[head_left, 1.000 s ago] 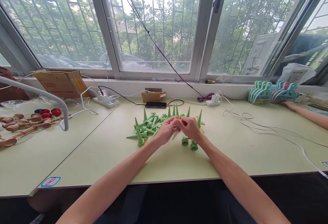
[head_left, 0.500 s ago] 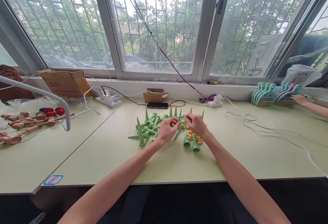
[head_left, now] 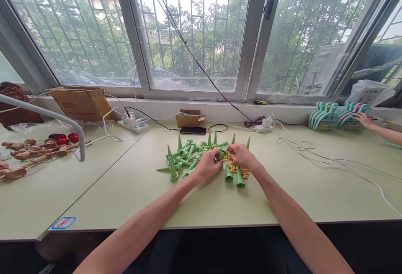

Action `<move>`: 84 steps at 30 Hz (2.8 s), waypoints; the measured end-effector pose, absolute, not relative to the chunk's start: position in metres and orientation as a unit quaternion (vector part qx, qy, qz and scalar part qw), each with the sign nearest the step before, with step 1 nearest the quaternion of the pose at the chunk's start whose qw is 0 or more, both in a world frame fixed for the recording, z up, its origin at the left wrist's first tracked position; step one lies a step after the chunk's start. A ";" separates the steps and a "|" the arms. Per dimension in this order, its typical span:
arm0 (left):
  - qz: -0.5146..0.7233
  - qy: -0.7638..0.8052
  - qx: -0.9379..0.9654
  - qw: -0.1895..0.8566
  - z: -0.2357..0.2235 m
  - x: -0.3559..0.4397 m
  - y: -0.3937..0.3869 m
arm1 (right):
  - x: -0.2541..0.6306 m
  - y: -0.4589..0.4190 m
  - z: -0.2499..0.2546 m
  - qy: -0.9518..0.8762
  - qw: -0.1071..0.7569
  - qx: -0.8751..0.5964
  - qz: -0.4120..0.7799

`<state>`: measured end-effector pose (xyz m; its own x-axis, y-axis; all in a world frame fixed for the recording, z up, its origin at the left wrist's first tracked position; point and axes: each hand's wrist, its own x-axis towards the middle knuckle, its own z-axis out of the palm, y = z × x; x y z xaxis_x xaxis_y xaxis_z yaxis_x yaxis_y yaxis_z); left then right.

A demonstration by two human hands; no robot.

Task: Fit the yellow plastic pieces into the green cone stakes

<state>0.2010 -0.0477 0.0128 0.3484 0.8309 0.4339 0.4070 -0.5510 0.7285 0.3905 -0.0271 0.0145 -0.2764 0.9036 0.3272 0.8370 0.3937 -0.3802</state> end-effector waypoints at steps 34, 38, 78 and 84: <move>0.368 0.424 0.806 0.188 0.012 0.202 -0.049 | 0.389 -0.039 0.027 -0.791 0.228 -0.560 0.089; 0.364 0.430 0.802 0.197 0.012 0.203 -0.050 | 0.388 -0.039 0.026 -0.795 0.266 -0.539 0.083; 0.469 0.417 0.708 0.324 0.018 0.207 -0.044 | 0.357 -0.035 0.010 -0.700 0.548 -0.396 0.229; 0.468 0.420 0.710 0.318 0.018 0.206 -0.045 | 0.361 -0.034 0.011 -0.720 0.526 -0.389 0.230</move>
<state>0.2062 -0.0452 0.0175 0.2093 0.8934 0.3976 0.2979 -0.4455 0.8442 0.3606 -0.0342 0.0110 -0.1427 0.8032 0.5783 0.3181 0.5905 -0.7417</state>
